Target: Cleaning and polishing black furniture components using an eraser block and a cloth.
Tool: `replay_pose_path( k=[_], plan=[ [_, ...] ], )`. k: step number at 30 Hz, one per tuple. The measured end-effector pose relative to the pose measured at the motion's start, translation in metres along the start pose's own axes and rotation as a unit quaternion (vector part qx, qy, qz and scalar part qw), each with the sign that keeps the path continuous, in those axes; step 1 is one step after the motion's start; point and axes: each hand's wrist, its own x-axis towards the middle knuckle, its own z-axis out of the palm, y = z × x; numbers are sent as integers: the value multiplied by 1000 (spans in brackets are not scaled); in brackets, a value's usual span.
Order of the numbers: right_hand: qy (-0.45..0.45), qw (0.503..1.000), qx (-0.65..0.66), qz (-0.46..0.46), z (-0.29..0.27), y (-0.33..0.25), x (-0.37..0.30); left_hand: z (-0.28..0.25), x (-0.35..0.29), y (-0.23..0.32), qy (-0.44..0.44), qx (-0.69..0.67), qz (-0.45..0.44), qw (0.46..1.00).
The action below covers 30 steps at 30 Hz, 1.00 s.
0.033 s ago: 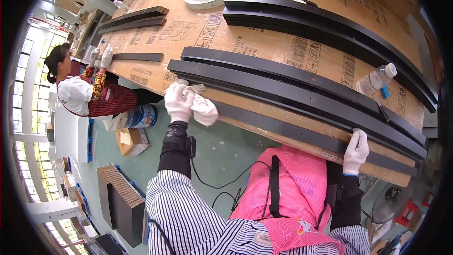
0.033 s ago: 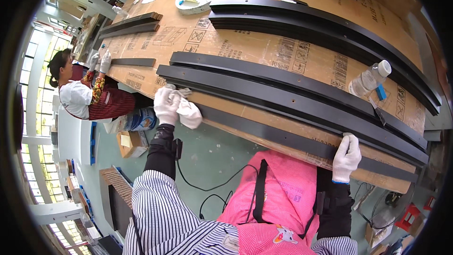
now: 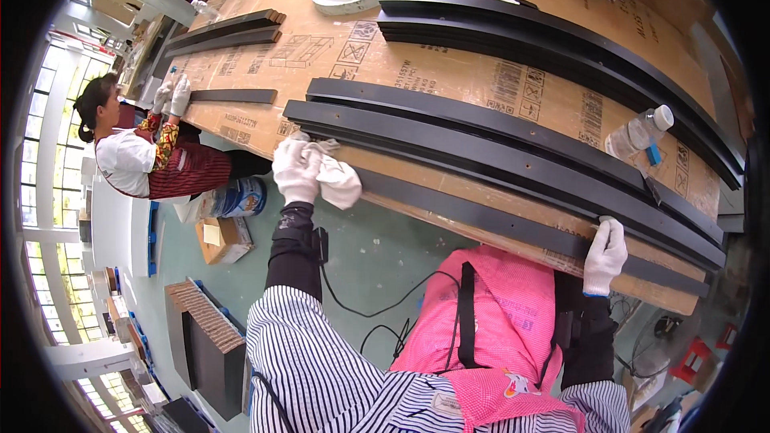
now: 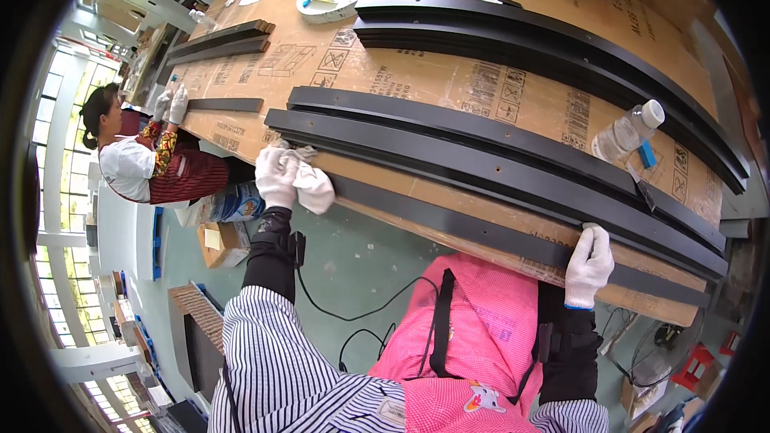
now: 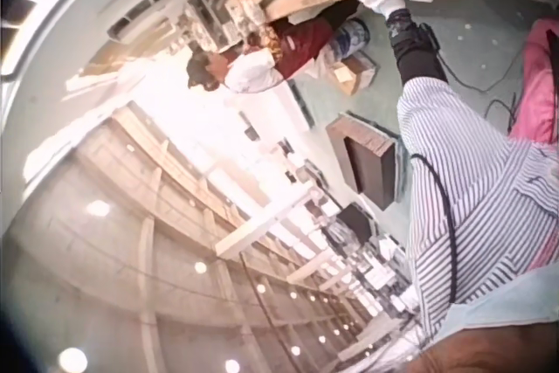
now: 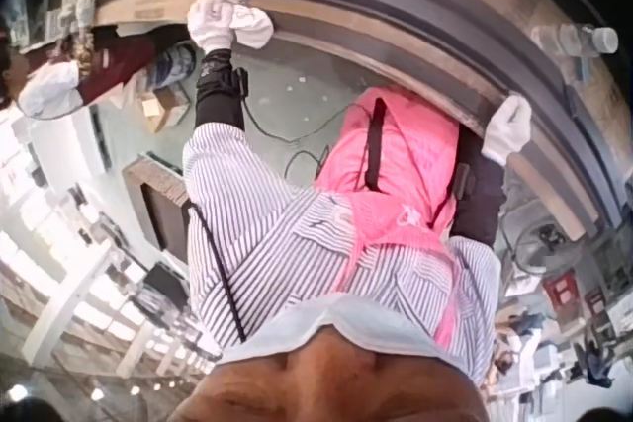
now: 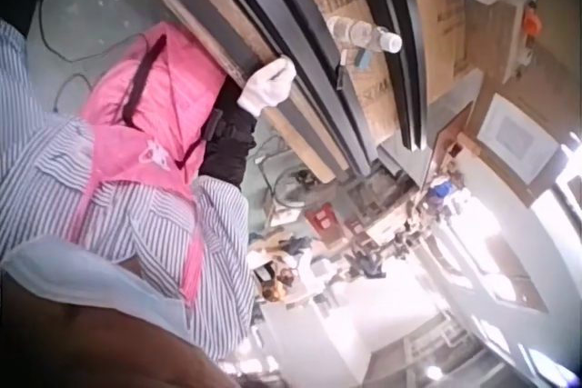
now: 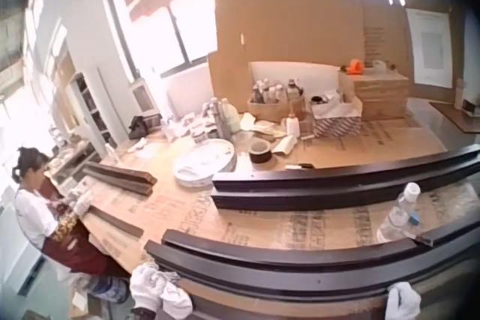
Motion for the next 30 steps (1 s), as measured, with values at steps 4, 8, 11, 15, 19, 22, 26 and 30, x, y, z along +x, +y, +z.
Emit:
replay_pose_path(
  k=[4,8,11,15,19,22,26,30],
  plan=[
    [21,998,34,-43,19,-10,3,-12,6,-89,79,-14,-122,989],
    [17,1000,8,-8,5,-1,2,-5,29,-74,11,162,-203,966],
    [-23,999,8,22,12,-5,1,-30,17,-92,-15,212,-274,938],
    [5,999,-29,-14,7,6,0,-43,-31,-65,-49,55,-406,911],
    [-3,999,-15,-46,22,-7,0,-84,-80,-61,239,-395,-330,823],
    [13,998,-41,-46,0,1,0,-63,-62,71,186,-386,-168,888],
    [-11,999,-23,-35,9,-8,0,-35,-67,187,28,-323,38,945],
    [-18,999,-29,-30,13,-7,-1,-11,-77,250,-148,-154,219,952]
  ],
)
